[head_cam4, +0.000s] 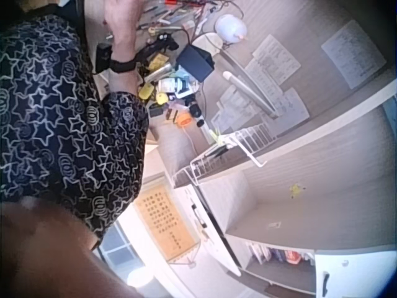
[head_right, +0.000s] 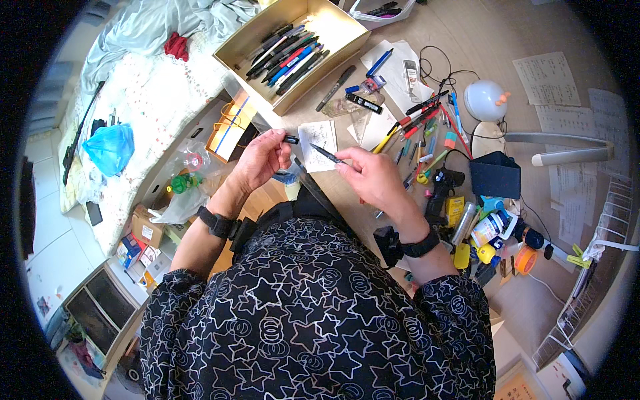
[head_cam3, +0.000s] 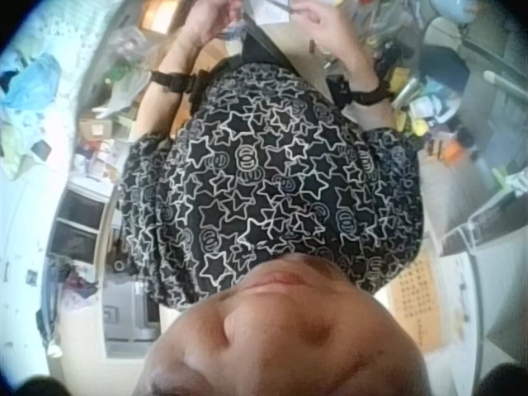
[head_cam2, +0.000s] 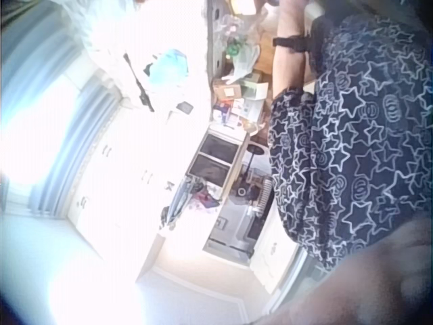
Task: Organizing a collection of pens and markers, testing them on a small piece of paper, and sorting them into a box.
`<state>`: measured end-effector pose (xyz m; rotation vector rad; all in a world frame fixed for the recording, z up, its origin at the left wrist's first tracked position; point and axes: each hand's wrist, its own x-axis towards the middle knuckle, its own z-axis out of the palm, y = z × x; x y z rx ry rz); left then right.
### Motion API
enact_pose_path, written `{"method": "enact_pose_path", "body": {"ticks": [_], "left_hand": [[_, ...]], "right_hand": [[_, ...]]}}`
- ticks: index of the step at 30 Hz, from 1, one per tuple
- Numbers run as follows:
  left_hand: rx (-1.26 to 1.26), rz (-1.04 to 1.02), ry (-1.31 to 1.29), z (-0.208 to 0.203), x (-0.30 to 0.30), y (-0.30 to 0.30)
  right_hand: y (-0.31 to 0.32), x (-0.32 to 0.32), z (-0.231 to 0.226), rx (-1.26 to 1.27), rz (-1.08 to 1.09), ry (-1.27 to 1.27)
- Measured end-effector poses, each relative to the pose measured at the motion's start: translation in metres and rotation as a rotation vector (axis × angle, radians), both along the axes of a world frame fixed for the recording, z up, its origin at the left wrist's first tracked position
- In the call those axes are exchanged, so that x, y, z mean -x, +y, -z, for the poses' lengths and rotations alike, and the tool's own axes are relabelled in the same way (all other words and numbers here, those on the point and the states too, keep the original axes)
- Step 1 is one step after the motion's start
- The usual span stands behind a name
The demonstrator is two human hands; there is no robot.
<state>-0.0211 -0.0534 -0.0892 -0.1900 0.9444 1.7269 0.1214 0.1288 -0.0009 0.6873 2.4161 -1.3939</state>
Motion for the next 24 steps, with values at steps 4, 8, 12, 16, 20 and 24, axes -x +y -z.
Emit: {"method": "enact_pose_path", "body": {"ticks": [4,8,12,16,20,24], "left_hand": [[-0.108,-0.012,-0.075,-0.006,-0.001,-0.001],[-0.123,-0.039,-0.134,-0.016,-0.005,-0.001],[-0.139,-0.039,-0.144,-0.023,-0.004,0.001],[-0.100,0.047,0.016,-0.024,-0.005,0.000],[0.001,0.119,0.124,-0.035,-0.007,0.006],[0.026,0.135,0.155,-0.037,-0.004,0.007]], "right_hand": [[-0.009,-0.002,0.004,0.049,0.032,0.140],[-0.013,0.000,0.002,0.073,0.055,0.164],[-0.013,0.001,0.000,0.071,0.053,0.166],[-0.015,0.004,0.000,0.077,0.023,0.152],[-0.014,0.009,-0.003,0.030,-0.059,0.136],[-0.014,0.011,0.003,0.036,-0.081,0.134]]}}
